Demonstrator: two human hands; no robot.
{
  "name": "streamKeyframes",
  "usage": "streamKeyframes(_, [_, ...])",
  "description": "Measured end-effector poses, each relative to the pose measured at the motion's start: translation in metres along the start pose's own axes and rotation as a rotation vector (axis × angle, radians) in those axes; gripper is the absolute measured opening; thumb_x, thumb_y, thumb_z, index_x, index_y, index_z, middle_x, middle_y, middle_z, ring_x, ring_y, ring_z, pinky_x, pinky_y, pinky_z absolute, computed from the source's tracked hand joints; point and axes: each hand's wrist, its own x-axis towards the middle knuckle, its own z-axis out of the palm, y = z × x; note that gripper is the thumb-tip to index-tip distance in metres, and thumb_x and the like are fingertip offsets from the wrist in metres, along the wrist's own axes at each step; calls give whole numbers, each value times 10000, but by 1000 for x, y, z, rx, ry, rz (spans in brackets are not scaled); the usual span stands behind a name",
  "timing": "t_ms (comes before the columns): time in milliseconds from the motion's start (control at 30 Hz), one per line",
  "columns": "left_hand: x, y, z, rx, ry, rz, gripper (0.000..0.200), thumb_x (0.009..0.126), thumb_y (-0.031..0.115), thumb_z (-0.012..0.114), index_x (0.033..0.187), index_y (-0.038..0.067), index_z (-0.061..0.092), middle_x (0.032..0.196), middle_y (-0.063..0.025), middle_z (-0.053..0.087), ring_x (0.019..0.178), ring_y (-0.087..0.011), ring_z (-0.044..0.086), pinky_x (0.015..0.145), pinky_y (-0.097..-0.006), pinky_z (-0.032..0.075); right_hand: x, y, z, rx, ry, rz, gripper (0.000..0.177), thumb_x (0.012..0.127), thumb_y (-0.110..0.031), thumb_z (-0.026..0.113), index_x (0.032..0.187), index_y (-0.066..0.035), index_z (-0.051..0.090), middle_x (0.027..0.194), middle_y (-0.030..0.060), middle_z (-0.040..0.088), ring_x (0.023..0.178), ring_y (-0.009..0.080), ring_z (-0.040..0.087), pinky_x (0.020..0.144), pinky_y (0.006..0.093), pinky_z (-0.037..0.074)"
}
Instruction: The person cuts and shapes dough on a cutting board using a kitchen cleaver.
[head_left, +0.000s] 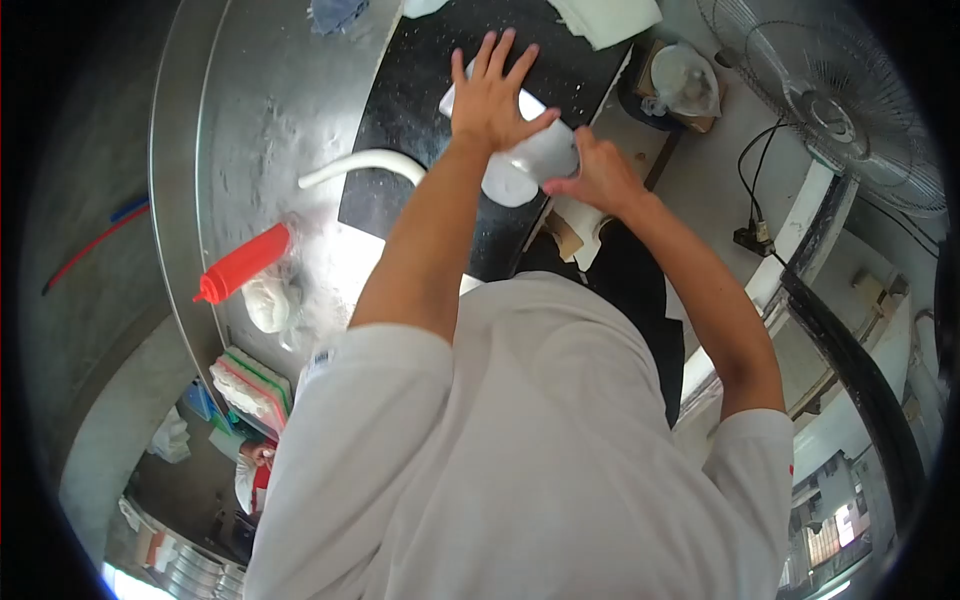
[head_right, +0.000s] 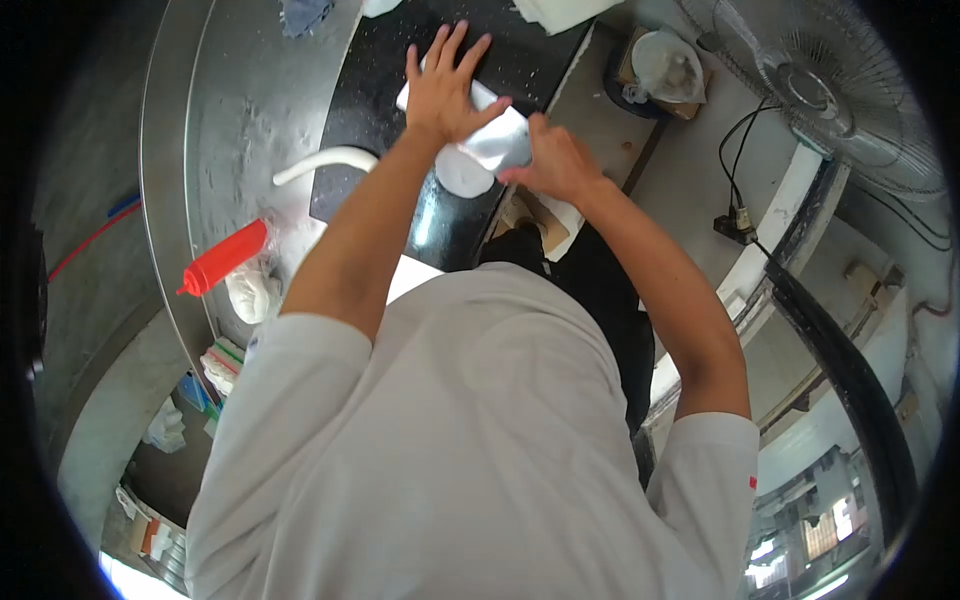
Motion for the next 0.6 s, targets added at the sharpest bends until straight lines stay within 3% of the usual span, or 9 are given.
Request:
streamKeyframes(67, [5, 1, -4, 39, -41, 62, 1015, 759, 747, 676, 1594, 250, 383, 1696, -122, 253, 1571, -349, 198, 1225, -653, 127, -15, 1, 24, 44, 62, 25, 781, 665, -434, 940, 1124, 49, 531, 976, 328, 698, 949, 482, 708, 822, 528, 568])
streamKeyframes(133, [-25, 10, -3, -28, -100, 74, 1062, 731, 763, 682, 1606, 251, 365, 1707, -139, 220, 1578, -374, 170, 1215, -681, 113, -33, 2, 40, 106, 73, 12, 861, 630, -469, 952, 1152, 62, 520, 975, 331, 695, 939, 495, 704, 798, 537, 574])
streamKeyframes(167, [-43, 19, -5, -64, -131, 84, 1085, 718, 771, 685, 1612, 252, 356, 1712, -148, 203, 1581, -386, 155, 1210, -695, 106, -48, 19, 62, 157, 112, -131, 923, 624, -511, 949, 1198, 61, 507, 978, 326, 700, 944, 509, 699, 803, 540, 575])
streamKeyframes(233, [-54, 38, -20, -60, -317, 84, 1131, 709, 792, 669, 1635, 250, 312, 1724, -157, 155, 1587, -416, 99, 1176, -764, 55, -70, 19, 65, 80, -32, 84, 1033, 609, -569, 948, 1271, 74, 483, 958, 326, 691, 962, 537, 678, 824, 534, 565])
streamKeyframes(267, [-43, 39, -22, -70, -355, 116, 1145, 683, 802, 678, 1628, 260, 327, 1726, -133, 157, 1588, -413, 92, 1143, -807, 72, -69, 17, 55, 60, 20, 38, 984, 629, -577, 935, 1234, 57, 487, 899, 322, 687, 920, 527, 688, 786, 530, 573])
streamKeyframes(367, [-16, 42, -18, -48, -329, 118, 1148, 636, 783, 712, 1608, 278, 369, 1719, -102, 201, 1578, -426, 130, 1143, -796, 97, -45, 32, 31, 25, -104, 113, 932, 627, -579, 929, 1169, 27, 473, 870, 315, 695, 887, 521, 700, 756, 551, 582])
streamKeyframes(467, [12, 32, -6, -26, -162, 69, 1109, 655, 769, 731, 1591, 282, 389, 1697, -73, 266, 1566, -374, 201, 1138, -789, 130, -12, 48, 3, -111, -37, -43, 907, 619, -542, 943, 1135, 34, 469, 861, 310, 691, 862, 514, 697, 728, 536, 583])
streamKeyframes(533, [29, 20, -2, -36, -66, 50, 1088, 671, 758, 738, 1584, 274, 398, 1688, -78, 287, 1564, -343, 223, 1144, -775, 142, 16, 39, -17, -18, 46, -131, 885, 624, -521, 947, 1112, 46, 473, 882, 316, 690, 873, 524, 687, 748, 524, 578])
streamKeyframes(600, [26, 9, -6, -7, -49, 64, 1068, 688, 751, 737, 1579, 264, 408, 1683, -101, 292, 1563, -319, 235, 1161, -750, 143, 5, 18, -5, -20, 53, -110, 867, 633, -498, 949, 1112, 52, 479, 890, 320, 689, 886, 529, 682, 756, 518, 576])
